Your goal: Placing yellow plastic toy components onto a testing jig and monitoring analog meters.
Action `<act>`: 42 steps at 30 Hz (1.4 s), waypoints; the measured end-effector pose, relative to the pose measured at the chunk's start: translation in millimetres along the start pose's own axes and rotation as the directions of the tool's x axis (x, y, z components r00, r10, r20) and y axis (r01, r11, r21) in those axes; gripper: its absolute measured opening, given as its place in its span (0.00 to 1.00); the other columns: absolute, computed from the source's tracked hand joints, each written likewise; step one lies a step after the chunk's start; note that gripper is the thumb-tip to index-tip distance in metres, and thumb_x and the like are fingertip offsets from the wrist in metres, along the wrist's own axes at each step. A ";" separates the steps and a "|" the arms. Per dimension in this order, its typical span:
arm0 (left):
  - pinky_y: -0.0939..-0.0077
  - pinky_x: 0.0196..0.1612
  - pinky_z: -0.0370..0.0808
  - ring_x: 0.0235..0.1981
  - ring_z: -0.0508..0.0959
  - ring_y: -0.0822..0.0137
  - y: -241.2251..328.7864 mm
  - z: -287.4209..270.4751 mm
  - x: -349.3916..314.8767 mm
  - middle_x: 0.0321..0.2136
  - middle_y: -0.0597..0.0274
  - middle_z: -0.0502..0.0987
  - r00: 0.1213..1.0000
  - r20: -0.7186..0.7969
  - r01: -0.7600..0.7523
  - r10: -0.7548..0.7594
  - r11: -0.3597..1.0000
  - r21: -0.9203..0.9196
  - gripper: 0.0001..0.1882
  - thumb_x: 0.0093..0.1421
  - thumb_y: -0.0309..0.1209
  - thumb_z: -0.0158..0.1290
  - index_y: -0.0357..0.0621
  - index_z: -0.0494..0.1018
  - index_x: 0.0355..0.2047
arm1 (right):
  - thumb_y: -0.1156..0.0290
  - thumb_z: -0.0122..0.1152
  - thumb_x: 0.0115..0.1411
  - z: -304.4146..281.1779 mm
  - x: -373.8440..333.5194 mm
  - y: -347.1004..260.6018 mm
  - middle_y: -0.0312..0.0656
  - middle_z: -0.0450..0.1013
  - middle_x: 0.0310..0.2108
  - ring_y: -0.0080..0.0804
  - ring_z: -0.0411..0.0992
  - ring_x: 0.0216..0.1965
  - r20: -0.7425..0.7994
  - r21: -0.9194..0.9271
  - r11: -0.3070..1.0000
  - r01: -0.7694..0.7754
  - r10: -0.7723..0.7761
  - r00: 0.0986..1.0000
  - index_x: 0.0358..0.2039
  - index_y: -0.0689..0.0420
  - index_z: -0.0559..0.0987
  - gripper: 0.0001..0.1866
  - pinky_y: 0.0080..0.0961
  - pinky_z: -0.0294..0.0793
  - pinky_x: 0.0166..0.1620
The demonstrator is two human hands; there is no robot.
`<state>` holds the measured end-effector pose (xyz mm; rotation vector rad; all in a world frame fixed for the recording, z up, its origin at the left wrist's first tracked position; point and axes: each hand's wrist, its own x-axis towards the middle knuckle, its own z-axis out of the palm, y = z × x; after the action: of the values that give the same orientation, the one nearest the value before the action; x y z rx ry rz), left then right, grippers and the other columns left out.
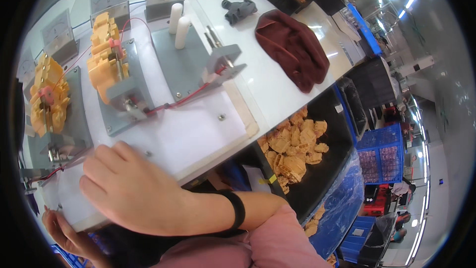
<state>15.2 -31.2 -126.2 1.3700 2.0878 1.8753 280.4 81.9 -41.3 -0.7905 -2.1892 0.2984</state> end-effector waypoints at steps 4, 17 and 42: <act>0.63 0.55 0.68 0.48 0.73 0.54 13.6 -5.3 -1.7 0.46 0.54 0.73 0.952 0.108 -0.305 0.287 0.929 0.212 0.12 0.69 0.32 0.46 0.37 0.73 0.46 | 0.68 0.57 0.47 -0.7 1.3 -1.4 0.37 0.65 0.31 0.33 0.66 0.34 0.028 0.010 1.000 -0.013 0.012 1.000 0.30 0.57 0.74 0.10 0.28 0.64 0.37; 0.55 0.68 0.56 0.49 0.70 0.58 32.3 9.0 -7.6 0.42 0.54 0.71 0.979 0.078 -0.196 0.188 0.976 0.098 0.09 0.61 0.18 0.44 0.38 0.68 0.41 | 0.70 0.72 0.46 -9.6 0.9 -2.6 0.33 0.69 0.31 0.32 0.69 0.33 0.139 -0.032 0.999 -0.023 0.027 0.990 0.35 0.52 0.80 0.14 0.30 0.64 0.35; 0.61 0.49 0.62 0.28 0.68 0.70 52.2 29.5 21.8 0.25 0.75 0.72 0.941 0.055 -0.331 0.333 0.943 -0.040 0.20 0.38 0.17 0.60 0.55 0.80 0.33 | 0.79 0.70 0.51 -2.9 6.4 -23.1 0.40 0.71 0.31 0.38 0.68 0.33 0.148 -0.110 0.962 -0.250 0.264 0.953 0.33 0.58 0.79 0.10 0.30 0.67 0.37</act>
<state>47.7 -0.3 -80.8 1.8451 1.8866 1.9342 269.0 67.7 -25.4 -1.1421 -2.2627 0.4081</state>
